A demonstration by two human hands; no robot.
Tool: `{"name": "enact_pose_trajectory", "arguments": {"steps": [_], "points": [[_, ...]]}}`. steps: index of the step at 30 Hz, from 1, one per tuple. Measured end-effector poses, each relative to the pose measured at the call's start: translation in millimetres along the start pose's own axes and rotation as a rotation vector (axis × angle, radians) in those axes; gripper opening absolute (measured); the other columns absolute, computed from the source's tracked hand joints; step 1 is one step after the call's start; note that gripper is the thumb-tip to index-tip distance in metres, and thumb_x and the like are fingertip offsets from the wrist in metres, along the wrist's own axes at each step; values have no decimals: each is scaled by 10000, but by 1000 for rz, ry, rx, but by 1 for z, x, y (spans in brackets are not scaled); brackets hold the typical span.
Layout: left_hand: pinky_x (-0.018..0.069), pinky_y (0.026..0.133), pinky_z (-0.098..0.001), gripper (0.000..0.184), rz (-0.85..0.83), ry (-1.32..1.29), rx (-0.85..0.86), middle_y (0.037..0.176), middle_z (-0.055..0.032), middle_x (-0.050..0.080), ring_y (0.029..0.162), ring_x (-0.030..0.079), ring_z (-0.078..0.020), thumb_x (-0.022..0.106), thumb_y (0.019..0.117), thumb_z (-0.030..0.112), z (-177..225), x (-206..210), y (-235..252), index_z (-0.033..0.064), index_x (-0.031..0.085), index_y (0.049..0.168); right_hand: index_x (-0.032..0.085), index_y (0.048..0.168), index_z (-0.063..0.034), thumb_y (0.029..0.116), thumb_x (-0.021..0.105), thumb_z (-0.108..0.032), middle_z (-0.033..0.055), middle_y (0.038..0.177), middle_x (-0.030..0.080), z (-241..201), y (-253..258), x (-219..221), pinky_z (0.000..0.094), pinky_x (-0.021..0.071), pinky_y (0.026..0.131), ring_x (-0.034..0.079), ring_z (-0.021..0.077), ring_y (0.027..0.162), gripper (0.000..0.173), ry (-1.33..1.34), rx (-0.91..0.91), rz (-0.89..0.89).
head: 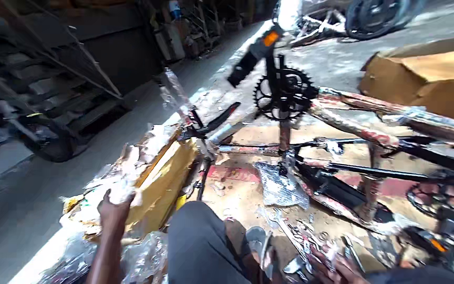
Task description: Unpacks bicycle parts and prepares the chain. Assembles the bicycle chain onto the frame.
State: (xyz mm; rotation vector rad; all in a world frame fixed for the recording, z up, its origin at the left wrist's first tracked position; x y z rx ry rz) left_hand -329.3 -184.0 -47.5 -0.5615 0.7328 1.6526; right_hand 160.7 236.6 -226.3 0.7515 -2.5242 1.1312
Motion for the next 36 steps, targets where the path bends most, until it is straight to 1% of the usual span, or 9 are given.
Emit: {"name": "enact_pose_trajectory", "arguments": {"steps": [4,6,10,12,16,24,29,33,36], "points": [[519,1014,-361,501,-166,-328,479,1386,-198,567,1210,603,-199,626,1004,241,125,29,-104,-29,508,1410,471,1334,3,1109,314,-144,202,1200,713,-17,-13,6,492,625,849,733,350,1030,311,-99,-159,-68],[588,932,-366,444,-427,-527,619,1277,-140,642,1115,664,-178,629,983,243,186,59,-184,-35,569,1324,509,1236,6,1092,406,-107,189,1114,719,-31,-24,14,470,633,794,740,317,937,210,-90,-175,-90],[647,827,-375,655,-1208,-548,489,1299,-40,663,1085,702,-174,814,873,347,232,168,-356,123,565,1436,558,1135,12,1006,578,-29,127,944,702,-57,-46,32,417,634,699,716,230,781,136,-128,-282,-124],[664,754,-373,668,-1377,-575,402,1199,-50,682,962,729,-185,879,815,308,230,208,-403,110,590,1384,567,1103,19,959,642,-5,121,922,711,-64,-52,32,408,638,687,719,221,771,164,-176,-358,-150],[657,669,-374,174,-1404,-694,343,945,-88,756,744,743,-208,736,945,147,218,233,-428,14,718,1056,592,1048,27,1028,603,-123,162,894,720,-63,-60,6,431,646,694,738,263,758,151,-169,-312,-89],[647,732,-419,222,-1659,-795,-154,979,-171,722,826,745,-267,475,1089,139,188,248,-456,-40,595,1141,589,1061,-4,1057,532,-157,145,941,709,-35,-57,-26,395,627,683,720,236,773,163,-66,-224,-139],[652,672,-418,203,-1479,-689,-6,918,-176,740,761,747,-270,564,1044,94,182,245,-438,-54,666,1139,593,1093,36,1043,548,-104,142,928,695,-83,-79,-57,368,621,713,709,226,790,155,-122,-560,81],[647,789,-427,159,-1406,-652,147,1127,-145,722,926,736,-256,545,1000,-16,181,246,-423,-34,653,1116,639,1161,-25,1048,558,-99,127,935,715,-122,-119,-154,373,628,706,715,229,776,157,-133,-851,560],[628,828,-373,149,-1378,-713,291,1193,-132,712,975,723,-220,557,932,-95,190,242,-419,-17,644,1025,622,1210,-28,1058,568,-131,108,935,707,-102,-126,-247,349,617,668,708,202,751,191,-137,-769,828]]}}
Point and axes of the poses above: each hand's wrist, its own y-axis towards the middle knuckle, its own x-axis out of the palm, z = x × y, the point moved 7 cm from there along y, towards the middle knuckle
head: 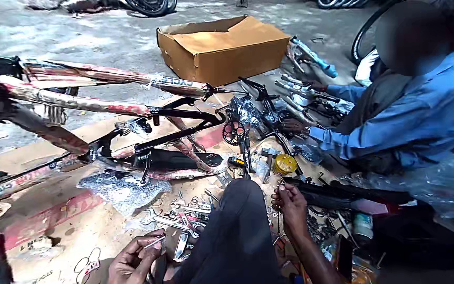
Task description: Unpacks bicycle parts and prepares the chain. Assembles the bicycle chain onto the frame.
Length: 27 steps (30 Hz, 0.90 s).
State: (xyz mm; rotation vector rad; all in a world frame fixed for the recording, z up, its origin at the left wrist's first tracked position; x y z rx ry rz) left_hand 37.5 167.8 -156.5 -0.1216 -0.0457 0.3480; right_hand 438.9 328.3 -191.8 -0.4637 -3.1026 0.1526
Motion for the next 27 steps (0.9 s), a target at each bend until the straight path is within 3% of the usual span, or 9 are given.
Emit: {"name": "enact_pose_trajectory", "arguments": {"steps": [3,6,8,10,12,15,19,22,27], "points": [[655,778,-400,156,-30,-72,-3,971,-109,761,841,761,-242,535,971,-101,14,9,-1,12,592,1062,636,1139,44,1047,592,-129,152,889,714,93,19,-67,376,610,639,705,223,699,200,-233,305,50],[650,687,-375,148,-41,-77,-51,862,-71,735,729,737,-206,533,990,-70,18,14,-3,16,596,1094,618,1246,24,1054,569,-169,164,1000,723,174,8,-119,398,611,707,721,234,785,276,-425,588,24],[645,683,-360,139,-48,-56,-61,913,-78,733,748,728,-199,542,997,-44,16,14,-3,7,630,1091,537,1402,-12,1043,584,-174,199,1138,695,195,-1,-135,440,608,752,721,281,872,397,-462,637,29],[643,785,-390,171,-71,-35,-69,1105,-123,716,888,725,-234,530,996,-28,16,15,-1,-17,651,1118,546,1383,-8,1049,562,-161,189,1092,699,185,-2,-133,428,600,708,713,266,821,367,-434,592,79],[645,828,-432,152,-87,-73,-85,1092,-170,725,930,741,-287,493,1019,-20,19,21,1,-34,608,1118,592,1295,18,1070,549,-179,169,1014,704,145,4,-110,410,606,678,708,241,777,302,-348,451,94],[635,642,-356,108,-103,-116,-110,847,-142,708,697,716,-226,514,1024,33,29,34,7,-7,600,1076,641,1215,-7,1068,555,-181,123,913,681,42,5,-30,356,579,625,660,201,708,244,-211,125,-49],[564,546,-293,151,-185,-38,-76,919,-109,718,646,654,-161,641,995,92,31,52,17,-3,694,1099,701,1218,-107,990,653,-293,69,963,736,-65,-52,99,334,609,631,701,196,747,298,-162,-232,-625],[593,556,-316,209,-214,96,-25,923,-77,715,655,676,-174,690,970,113,27,52,20,29,659,1159,710,1225,-123,924,773,-366,27,1103,737,-63,-104,177,328,650,728,734,165,885,391,-169,-203,-998],[608,647,-324,259,-178,212,-1,911,-35,715,696,685,-147,709,960,187,14,21,18,67,650,1181,721,1010,-29,956,713,-175,72,876,720,-36,-125,220,324,590,656,679,170,728,156,-41,-85,-1042]]}}
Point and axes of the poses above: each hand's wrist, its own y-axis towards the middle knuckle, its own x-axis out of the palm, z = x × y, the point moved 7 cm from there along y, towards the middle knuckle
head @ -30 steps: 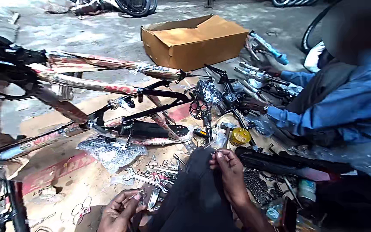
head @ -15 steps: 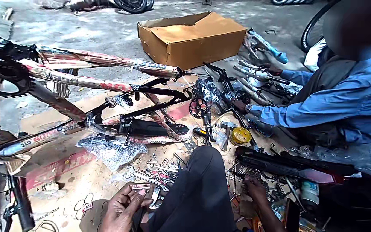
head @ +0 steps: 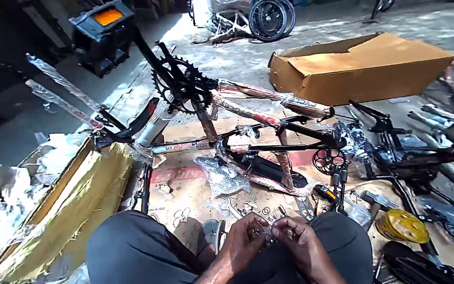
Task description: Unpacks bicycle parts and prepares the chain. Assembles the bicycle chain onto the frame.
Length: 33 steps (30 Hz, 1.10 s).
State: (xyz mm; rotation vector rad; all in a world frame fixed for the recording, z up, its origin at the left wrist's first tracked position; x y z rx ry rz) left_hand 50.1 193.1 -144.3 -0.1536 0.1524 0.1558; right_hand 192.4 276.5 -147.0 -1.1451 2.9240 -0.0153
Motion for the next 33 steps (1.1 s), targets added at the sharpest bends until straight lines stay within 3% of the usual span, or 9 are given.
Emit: {"name": "enact_pose_trajectory", "arguments": {"steps": [6,13,16,20,23,26,28,30,33], "points": [[591,606,-330,184,-2,-141,-66,827,-65,703,635,667,-158,637,1012,194,-21,-7,-1,31,662,1093,707,1069,1,944,712,-118,101,867,717,14,5,14,323,594,666,684,187,730,172,41,25,19],[525,613,-359,196,152,297,12,737,-44,638,623,604,-152,590,941,234,-19,-9,9,66,688,964,713,923,-30,930,680,-85,72,778,698,30,13,18,301,568,623,661,158,670,65,-66,26,97],[569,688,-445,233,278,440,-39,772,-87,675,697,666,-222,544,959,226,-33,-31,17,50,696,979,698,946,-35,948,635,-19,24,808,697,18,5,41,285,570,678,654,102,714,65,148,24,-120],[641,691,-340,140,327,-5,-320,842,-68,750,689,735,-164,672,979,166,-68,-79,23,42,702,1036,713,1050,6,1045,595,-176,52,887,723,-19,-19,82,320,601,730,686,108,769,217,-9,-88,-464],[652,723,-357,204,229,-309,-255,905,-128,755,722,745,-209,695,968,77,-51,-62,25,-28,691,1143,766,1132,-147,1058,520,-222,-30,875,748,23,7,46,339,611,705,701,89,739,268,-440,-29,-210],[653,812,-401,253,166,-395,-248,988,-172,750,830,762,-258,681,963,22,-45,-49,22,-45,669,1206,769,1190,-251,971,640,-252,-43,1111,761,62,19,16,440,590,889,723,124,968,254,-678,110,-105],[640,879,-408,305,90,-366,-271,1091,-173,732,918,754,-261,644,956,-30,-47,-42,17,-37,650,1261,706,1301,-206,964,647,-231,-4,1228,720,72,16,15,400,589,949,706,135,1065,342,-566,135,-82],[640,892,-404,315,35,-258,-271,1136,-152,731,948,754,-245,613,962,-34,-49,-37,15,-14,654,1274,690,1276,-107,1029,582,-187,37,1168,739,75,15,20,345,623,875,732,145,985,282,-219,212,-27],[647,852,-371,325,3,73,-240,996,-75,760,859,760,-174,610,987,60,-47,-30,17,64,655,1309,643,1262,19,1104,445,-180,155,1098,714,81,11,37,404,614,806,719,245,910,322,367,439,58]]}}
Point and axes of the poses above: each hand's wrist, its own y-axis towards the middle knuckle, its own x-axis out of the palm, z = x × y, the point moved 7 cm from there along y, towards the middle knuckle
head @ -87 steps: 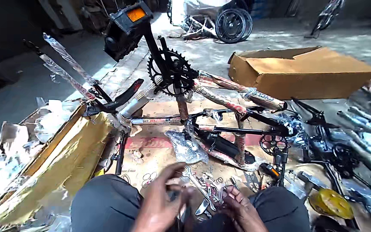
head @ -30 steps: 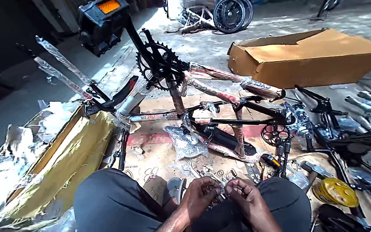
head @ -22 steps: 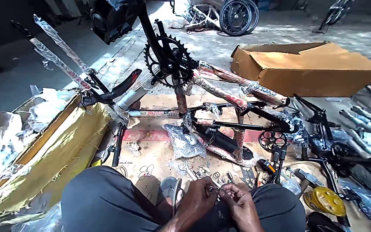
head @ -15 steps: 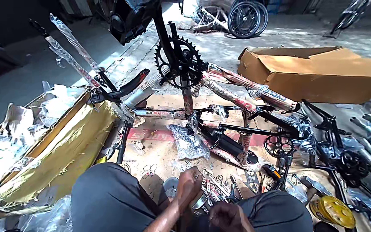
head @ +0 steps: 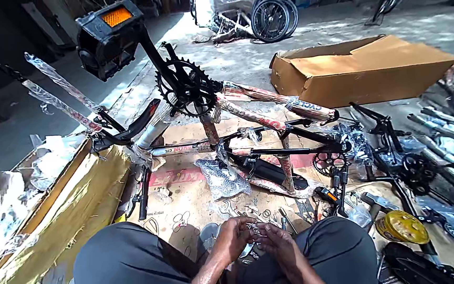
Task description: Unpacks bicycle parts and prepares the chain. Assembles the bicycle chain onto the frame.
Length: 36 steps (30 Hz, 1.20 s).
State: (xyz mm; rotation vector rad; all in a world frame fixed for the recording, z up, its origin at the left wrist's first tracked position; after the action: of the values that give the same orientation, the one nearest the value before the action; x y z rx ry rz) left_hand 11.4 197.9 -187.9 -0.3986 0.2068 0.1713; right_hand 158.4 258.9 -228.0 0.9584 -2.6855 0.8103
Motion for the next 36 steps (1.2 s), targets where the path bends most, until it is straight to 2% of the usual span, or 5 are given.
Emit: {"name": "enact_pose_trajectory", "arguments": {"steps": [4,9,20,28,36], "points": [[611,836,-376,402,30,421,19,917,15,769,801,737,-126,649,954,162,5,4,-1,170,637,1357,643,1234,15,1121,387,-202,135,1055,708,22,3,7,389,609,791,711,220,869,353,151,120,5],[603,833,-336,146,72,422,13,895,59,772,809,726,-67,733,919,248,2,1,-4,165,776,1031,657,1160,23,1122,375,-212,141,982,717,30,6,9,393,600,787,709,227,844,369,318,214,20],[561,800,-381,269,61,458,55,864,-7,701,789,676,-146,602,1008,366,-4,7,-2,123,706,1059,657,1172,34,1083,445,-133,169,1000,711,37,8,5,359,602,736,704,231,813,284,474,245,23],[641,706,-397,70,54,3,46,879,-79,677,741,713,-211,604,970,87,-9,5,-4,37,592,1019,675,1143,59,1072,474,-121,188,1025,725,32,9,0,405,608,800,718,266,871,280,567,212,72],[639,708,-363,171,112,-142,37,894,-107,750,734,727,-216,729,902,30,-9,-4,-4,13,735,1072,623,1245,80,1102,346,-158,238,1156,707,25,5,2,472,585,905,715,332,1013,392,655,193,11]]}}
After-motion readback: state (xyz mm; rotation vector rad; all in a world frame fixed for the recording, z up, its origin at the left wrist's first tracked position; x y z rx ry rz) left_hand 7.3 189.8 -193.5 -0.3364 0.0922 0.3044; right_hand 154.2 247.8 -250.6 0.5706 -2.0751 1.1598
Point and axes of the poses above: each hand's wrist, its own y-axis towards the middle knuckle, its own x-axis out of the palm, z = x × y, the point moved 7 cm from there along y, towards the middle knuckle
